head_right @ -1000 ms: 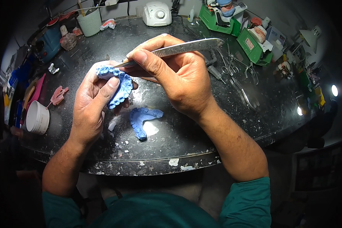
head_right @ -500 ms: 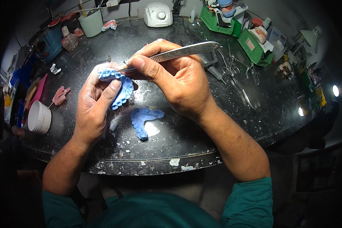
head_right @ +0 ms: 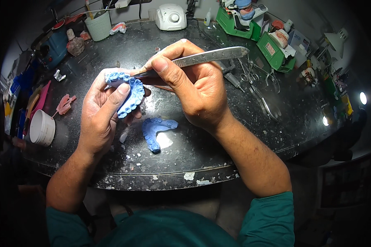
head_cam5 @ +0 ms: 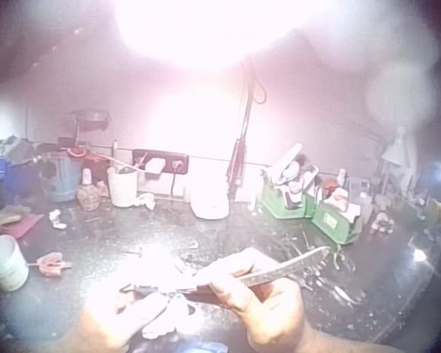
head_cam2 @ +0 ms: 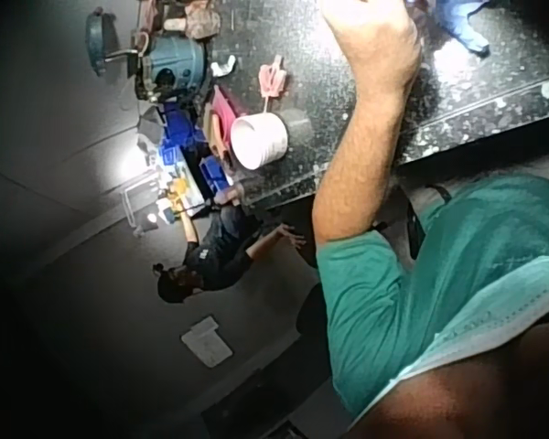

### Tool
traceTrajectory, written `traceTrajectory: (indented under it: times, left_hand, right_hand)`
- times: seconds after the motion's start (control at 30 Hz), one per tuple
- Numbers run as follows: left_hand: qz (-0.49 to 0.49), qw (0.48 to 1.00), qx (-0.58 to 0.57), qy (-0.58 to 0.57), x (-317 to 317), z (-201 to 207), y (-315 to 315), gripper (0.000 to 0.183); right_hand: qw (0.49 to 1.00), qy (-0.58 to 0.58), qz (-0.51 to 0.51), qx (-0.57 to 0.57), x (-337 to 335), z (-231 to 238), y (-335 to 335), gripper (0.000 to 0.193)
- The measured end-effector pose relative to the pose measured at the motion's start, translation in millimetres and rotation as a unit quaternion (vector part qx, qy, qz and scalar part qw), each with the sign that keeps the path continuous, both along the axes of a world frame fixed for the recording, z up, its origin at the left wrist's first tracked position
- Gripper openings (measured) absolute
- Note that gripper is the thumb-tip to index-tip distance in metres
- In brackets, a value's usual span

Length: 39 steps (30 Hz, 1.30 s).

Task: The person refines a pink dental mold using a rotary tool and a metal spatula. They then separate a blue dental impression from the mold and use a metal spatula to scrape and clean the surface of the blue impression.

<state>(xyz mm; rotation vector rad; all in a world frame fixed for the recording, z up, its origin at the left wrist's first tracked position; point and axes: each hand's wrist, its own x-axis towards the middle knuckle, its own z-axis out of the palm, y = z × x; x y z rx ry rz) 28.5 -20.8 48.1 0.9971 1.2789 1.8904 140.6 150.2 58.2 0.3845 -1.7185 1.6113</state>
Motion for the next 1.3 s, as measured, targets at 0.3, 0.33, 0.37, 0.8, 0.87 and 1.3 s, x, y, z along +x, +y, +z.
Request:
traceTrajectory:
  times: [0.3,0.33,0.37,0.8,0.87,1.3]
  left_hand:
    - [0.022,0.998,0.039,0.050,1.7,-4.1,4.0,0.026]
    - [0.024,0.997,0.042,0.052,2.0,-4.3,4.2,0.026]
    - [0.018,0.997,0.040,0.055,1.5,-4.2,3.8,0.027]
    - [0.012,0.999,0.023,0.044,1.6,-4.3,0.6,0.030]
    - [0.012,0.999,0.020,0.045,1.6,-3.7,-0.1,0.031]
    - [0.007,0.998,-0.003,0.058,0.4,-6.6,-0.1,0.030]
  right_hand:
    - [0.993,0.008,-0.040,0.109,-0.2,3.5,-0.1,0.014]
    - [0.993,0.005,-0.041,0.109,-0.2,3.3,0.0,0.014]
    - [0.993,0.002,-0.043,0.110,-0.1,3.3,0.0,0.014]
    - [0.992,-0.025,-0.054,0.110,1.2,2.8,1.1,0.015]
    - [0.994,-0.030,-0.050,0.095,0.8,1.8,0.4,0.015]
    - [0.993,-0.075,-0.033,0.080,3.3,5.2,0.1,0.015]
